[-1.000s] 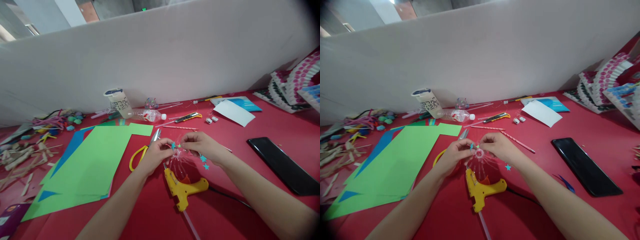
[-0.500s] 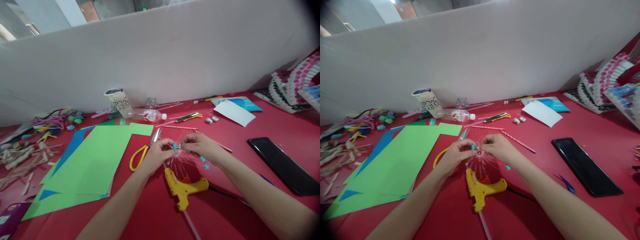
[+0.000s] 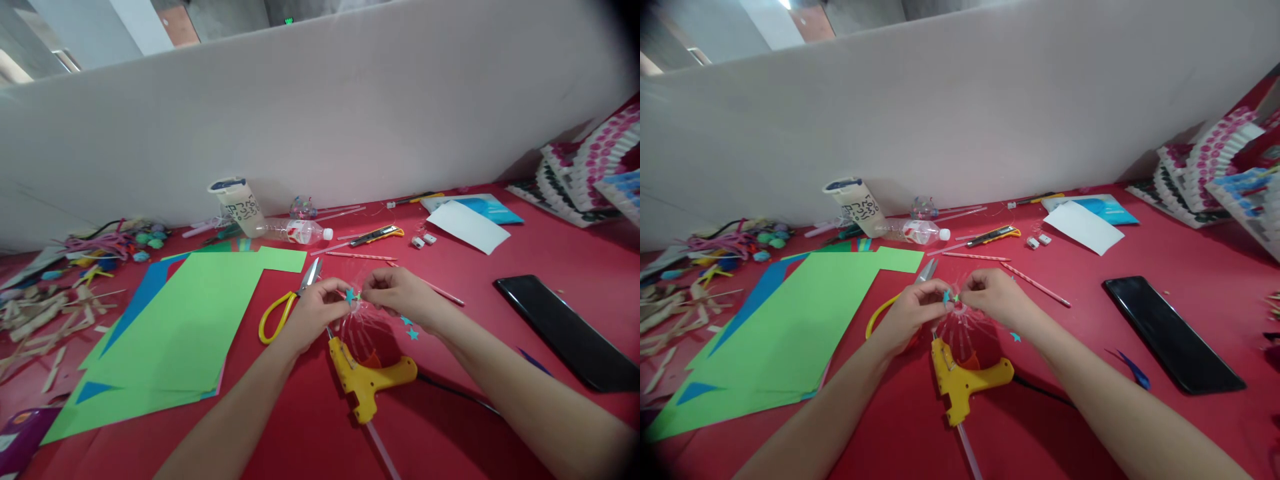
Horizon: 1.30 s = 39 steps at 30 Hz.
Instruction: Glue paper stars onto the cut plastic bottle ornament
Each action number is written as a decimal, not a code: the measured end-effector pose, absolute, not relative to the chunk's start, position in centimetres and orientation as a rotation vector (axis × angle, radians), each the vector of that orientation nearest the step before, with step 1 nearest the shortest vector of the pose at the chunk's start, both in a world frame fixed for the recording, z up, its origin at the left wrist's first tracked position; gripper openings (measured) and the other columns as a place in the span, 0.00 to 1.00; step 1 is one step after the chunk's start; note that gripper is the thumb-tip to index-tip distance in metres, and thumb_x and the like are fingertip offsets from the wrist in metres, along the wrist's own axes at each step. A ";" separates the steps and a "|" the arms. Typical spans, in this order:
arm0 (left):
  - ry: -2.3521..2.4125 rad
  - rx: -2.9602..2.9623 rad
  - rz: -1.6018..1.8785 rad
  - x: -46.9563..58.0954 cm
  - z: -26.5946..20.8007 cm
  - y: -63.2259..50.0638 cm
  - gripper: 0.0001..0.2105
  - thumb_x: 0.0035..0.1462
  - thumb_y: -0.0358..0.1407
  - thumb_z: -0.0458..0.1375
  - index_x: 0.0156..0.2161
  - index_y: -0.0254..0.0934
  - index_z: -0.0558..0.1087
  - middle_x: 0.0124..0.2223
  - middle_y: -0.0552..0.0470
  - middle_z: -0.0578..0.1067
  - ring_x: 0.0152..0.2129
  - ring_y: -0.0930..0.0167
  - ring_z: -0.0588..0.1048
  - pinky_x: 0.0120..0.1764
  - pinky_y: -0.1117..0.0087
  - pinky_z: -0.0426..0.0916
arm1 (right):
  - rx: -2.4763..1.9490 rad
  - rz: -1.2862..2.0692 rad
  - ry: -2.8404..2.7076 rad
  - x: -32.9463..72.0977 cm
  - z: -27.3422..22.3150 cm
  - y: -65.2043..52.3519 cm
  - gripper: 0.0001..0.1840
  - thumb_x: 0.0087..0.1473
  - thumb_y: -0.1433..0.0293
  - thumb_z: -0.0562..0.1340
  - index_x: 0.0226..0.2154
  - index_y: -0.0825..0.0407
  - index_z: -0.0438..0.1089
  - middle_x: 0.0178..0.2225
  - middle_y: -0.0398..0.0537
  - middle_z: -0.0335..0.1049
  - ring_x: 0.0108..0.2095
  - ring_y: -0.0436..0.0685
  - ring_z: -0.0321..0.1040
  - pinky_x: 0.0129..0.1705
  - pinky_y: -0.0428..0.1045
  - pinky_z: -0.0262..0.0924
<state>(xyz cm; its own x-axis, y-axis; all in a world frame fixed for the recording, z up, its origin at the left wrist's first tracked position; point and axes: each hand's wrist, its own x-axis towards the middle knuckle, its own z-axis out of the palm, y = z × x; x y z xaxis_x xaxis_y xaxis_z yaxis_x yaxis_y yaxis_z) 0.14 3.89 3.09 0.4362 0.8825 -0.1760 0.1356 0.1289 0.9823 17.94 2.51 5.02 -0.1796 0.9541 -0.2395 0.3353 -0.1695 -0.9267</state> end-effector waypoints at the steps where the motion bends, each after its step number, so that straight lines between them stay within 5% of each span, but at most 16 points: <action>1: 1.002 1.349 0.702 0.2 3.1 3.9 0.08 0.46 0.35 0.64 0.32 0.36 0.71 0.20 0.61 0.64 0.15 0.79 0.61 0.21 0.76 0.56 | -1.503 1.361 -1.516 17.9 5.0 2.5 0.03 0.43 0.71 0.58 0.22 0.53 0.64 0.16 0.35 0.57 0.16 0.43 0.51 0.18 0.42 0.46; 32: 0.998 1.355 0.693 0.3 3.1 3.9 0.07 0.43 0.30 0.62 0.31 0.34 0.71 0.27 0.56 0.70 0.19 0.79 0.64 0.25 0.76 0.58 | -1.381 1.359 -1.482 17.4 4.2 2.0 0.04 0.44 0.72 0.59 0.21 0.54 0.66 0.16 0.36 0.58 0.18 0.44 0.49 0.21 0.43 0.43; 39: 1.016 1.312 0.705 0.0 3.2 4.2 0.08 0.44 0.33 0.63 0.32 0.35 0.72 0.23 0.58 0.68 0.17 0.79 0.62 0.23 0.76 0.57 | -1.399 1.298 -1.548 17.9 5.2 2.0 0.12 0.49 0.63 0.60 0.22 0.53 0.66 0.17 0.37 0.60 0.17 0.45 0.50 0.20 0.44 0.45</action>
<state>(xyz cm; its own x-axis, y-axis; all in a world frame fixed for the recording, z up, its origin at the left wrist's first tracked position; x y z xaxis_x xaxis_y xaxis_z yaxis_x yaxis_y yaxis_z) -0.04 4.17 3.16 0.4211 0.8850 -0.1985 0.1237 0.1608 0.9792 17.91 1.97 5.20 -0.1999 0.9704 -0.1357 0.3030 -0.0705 -0.9504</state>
